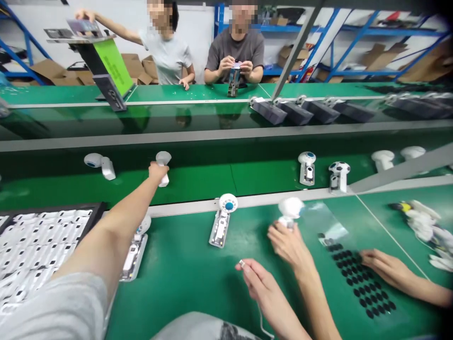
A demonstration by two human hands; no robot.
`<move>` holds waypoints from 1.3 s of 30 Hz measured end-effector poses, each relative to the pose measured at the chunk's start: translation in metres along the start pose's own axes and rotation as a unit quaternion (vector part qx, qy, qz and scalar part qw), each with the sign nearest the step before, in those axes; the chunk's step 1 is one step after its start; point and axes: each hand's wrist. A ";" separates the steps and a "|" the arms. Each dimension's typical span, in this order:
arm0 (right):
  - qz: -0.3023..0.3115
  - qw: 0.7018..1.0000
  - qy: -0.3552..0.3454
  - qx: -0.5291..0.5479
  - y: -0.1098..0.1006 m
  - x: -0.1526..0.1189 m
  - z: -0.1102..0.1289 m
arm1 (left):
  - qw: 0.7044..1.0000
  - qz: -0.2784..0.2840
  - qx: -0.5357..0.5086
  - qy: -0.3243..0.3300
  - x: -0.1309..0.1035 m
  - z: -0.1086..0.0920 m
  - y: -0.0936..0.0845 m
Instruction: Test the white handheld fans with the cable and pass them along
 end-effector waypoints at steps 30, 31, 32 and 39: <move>0.038 0.938 -0.228 -0.260 0.028 -0.057 0.015 | 0.895 0.343 -0.284 0.042 -0.312 -0.010 0.047; 0.033 0.933 -0.232 -0.272 0.028 -0.057 0.014 | 0.901 0.332 -0.274 0.051 -0.312 -0.010 0.046; 0.028 0.928 -0.237 -0.286 0.028 -0.058 0.014 | 0.909 0.317 -0.262 0.063 -0.313 -0.010 0.046; 0.072 0.940 -0.178 -0.282 0.028 -0.060 0.010 | 0.920 0.322 -0.163 0.152 -0.315 -0.004 0.044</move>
Point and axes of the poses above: each hand's wrist, its own x-axis towards the middle knuckle, its own y-axis out of the palm, z = x × y, and after that the axes turned 15 degrees about x, right-handed
